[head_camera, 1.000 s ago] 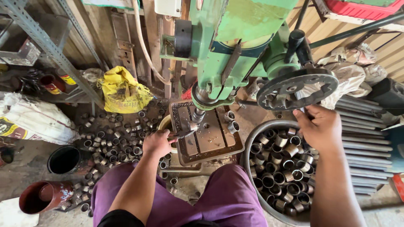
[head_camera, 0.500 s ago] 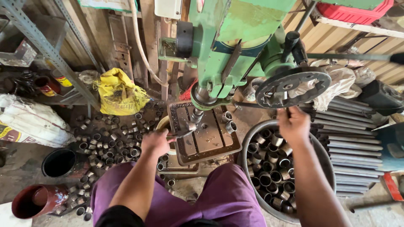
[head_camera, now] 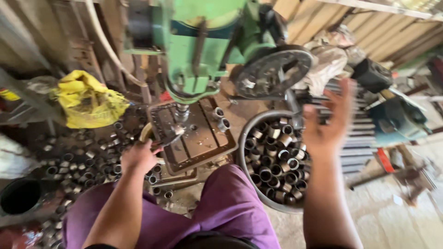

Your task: The person operates a green drill press in a workshop, repeatedly placing small cylindrical metal parts under the drill bit. They use a clamp to secure the parts, turn the handwheel to lower the drill, and then remove the processed parts, placing them into a large metal basin.

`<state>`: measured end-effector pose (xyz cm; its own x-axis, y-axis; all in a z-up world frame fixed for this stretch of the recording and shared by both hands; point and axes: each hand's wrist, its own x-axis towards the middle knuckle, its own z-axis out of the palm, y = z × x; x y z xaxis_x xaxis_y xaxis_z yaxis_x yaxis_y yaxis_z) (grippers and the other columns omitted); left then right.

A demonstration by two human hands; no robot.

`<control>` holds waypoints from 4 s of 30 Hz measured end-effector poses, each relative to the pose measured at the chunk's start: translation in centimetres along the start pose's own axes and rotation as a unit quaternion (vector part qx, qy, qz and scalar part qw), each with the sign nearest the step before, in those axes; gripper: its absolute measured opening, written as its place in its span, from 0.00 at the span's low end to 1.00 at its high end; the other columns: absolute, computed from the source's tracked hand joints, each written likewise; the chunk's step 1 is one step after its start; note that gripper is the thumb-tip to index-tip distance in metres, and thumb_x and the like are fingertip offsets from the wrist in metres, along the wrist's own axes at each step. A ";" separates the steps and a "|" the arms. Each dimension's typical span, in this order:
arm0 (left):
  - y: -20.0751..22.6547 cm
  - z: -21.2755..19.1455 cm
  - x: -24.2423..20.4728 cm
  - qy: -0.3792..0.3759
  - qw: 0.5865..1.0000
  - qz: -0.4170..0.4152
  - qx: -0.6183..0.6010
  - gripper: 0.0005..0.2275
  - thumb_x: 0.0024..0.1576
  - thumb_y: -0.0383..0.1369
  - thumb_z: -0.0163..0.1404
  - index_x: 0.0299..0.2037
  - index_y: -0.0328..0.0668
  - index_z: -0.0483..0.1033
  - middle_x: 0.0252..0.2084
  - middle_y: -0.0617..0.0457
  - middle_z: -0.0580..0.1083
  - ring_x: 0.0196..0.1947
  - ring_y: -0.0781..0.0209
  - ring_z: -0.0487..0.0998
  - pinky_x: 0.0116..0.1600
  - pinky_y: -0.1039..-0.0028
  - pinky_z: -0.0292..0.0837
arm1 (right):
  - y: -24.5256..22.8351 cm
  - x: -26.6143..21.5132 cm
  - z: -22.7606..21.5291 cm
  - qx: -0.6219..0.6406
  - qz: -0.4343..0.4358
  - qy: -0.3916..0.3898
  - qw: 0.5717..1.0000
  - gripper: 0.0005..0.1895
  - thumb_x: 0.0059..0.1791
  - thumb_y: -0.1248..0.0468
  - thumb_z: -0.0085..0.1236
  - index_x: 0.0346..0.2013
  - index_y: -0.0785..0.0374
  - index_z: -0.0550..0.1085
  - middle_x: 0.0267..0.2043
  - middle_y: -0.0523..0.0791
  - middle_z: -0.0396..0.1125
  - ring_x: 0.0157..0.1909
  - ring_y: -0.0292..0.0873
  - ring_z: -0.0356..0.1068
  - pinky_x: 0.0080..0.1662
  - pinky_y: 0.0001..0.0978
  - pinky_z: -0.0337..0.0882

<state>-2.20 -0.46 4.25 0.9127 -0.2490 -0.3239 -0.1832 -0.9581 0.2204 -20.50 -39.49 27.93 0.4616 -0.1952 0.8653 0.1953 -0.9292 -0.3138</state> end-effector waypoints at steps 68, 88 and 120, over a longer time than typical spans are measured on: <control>4.6 5.9 -6.9 -0.301 0.872 0.283 -0.262 0.25 0.53 0.22 0.48 0.58 0.65 0.77 0.49 0.52 0.80 0.47 0.59 0.79 0.55 0.69 0.74 | -0.8 -21.3 15.5 0.672 0.469 -0.131 0.558 0.26 0.41 0.73 0.43 0.55 0.67 0.68 0.48 0.53 0.69 0.56 0.56 0.70 0.62 0.57 0.68; 3.0 -0.1 -6.7 -0.152 0.971 0.075 -0.169 0.22 0.59 0.26 0.49 0.65 0.50 0.62 0.44 0.51 0.76 0.38 0.60 0.78 0.43 0.66 0.81 | -1.9 -17.8 13.7 0.441 0.315 -0.192 0.818 0.21 0.50 0.77 0.51 0.58 0.64 0.69 0.66 0.52 0.64 0.63 0.48 0.69 0.63 0.43 0.71; -1.7 4.1 2.4 0.131 0.987 0.089 -0.002 0.17 0.60 0.54 0.45 0.51 0.59 0.74 0.49 0.58 0.76 0.50 0.54 0.77 0.56 0.59 0.70 | -0.8 7.3 -0.7 0.022 0.255 -0.318 0.913 0.08 0.55 0.71 0.58 0.48 0.70 0.78 0.33 0.45 0.73 0.28 0.32 0.67 0.31 0.24 0.65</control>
<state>-1.22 0.03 -0.64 0.9292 -0.3684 -0.0304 -0.3489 -0.9013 0.2569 -17.92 -40.38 34.74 0.9081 -0.3652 0.2047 -0.1581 -0.7519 -0.6400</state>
